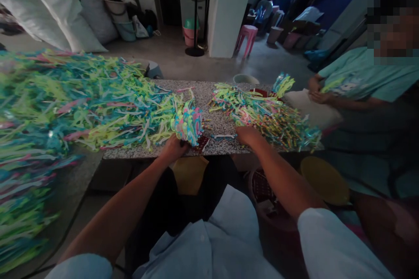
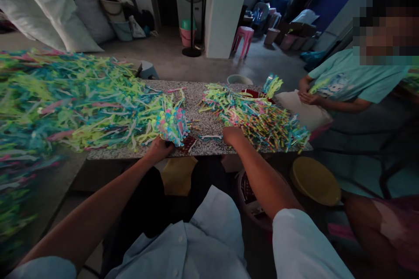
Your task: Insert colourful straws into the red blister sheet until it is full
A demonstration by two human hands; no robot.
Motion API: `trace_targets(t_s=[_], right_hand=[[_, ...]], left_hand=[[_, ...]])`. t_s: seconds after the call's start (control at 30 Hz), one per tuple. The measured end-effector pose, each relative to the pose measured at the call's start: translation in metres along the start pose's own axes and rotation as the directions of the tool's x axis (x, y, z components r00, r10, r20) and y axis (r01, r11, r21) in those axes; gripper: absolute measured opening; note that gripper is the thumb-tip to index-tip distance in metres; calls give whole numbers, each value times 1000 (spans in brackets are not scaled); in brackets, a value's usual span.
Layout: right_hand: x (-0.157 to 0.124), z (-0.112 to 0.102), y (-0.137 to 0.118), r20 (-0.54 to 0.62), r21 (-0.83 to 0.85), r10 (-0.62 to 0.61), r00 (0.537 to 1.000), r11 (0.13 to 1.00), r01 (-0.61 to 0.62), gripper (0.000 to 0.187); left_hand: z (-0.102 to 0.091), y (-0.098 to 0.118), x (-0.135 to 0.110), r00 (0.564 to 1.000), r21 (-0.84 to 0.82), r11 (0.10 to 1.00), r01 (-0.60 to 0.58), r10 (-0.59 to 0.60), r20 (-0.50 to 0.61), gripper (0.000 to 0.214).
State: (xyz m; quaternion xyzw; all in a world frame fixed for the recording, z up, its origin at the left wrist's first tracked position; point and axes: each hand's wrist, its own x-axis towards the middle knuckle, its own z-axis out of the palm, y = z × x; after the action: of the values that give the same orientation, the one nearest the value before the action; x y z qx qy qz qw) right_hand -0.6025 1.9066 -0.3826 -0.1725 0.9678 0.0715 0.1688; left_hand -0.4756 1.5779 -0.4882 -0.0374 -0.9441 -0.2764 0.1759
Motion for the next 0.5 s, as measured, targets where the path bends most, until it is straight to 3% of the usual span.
trace_targets(t_s=[0.17,0.33,0.43,0.5], right_hand=[[-7,7,-1,-41,-72,15,999,997,-18,34],[-6,3,-1,-197,186,-14,980,981,51,31],[-4,5,-9,-209,369,-14,978,925,92,39],[-1,9,-16,-214,368,2,977,927,79,38]], left_hand=[[0,3,-1,1000,1,1000,-1,1,-12,22],[-3,7,-1,1000,14,1000,16,-16,-11,19],[-2,6,0,1000,-7,1000,1,-1,-10,21],[-1,3,0,1000,-14,1000,-3,3,-14,22]])
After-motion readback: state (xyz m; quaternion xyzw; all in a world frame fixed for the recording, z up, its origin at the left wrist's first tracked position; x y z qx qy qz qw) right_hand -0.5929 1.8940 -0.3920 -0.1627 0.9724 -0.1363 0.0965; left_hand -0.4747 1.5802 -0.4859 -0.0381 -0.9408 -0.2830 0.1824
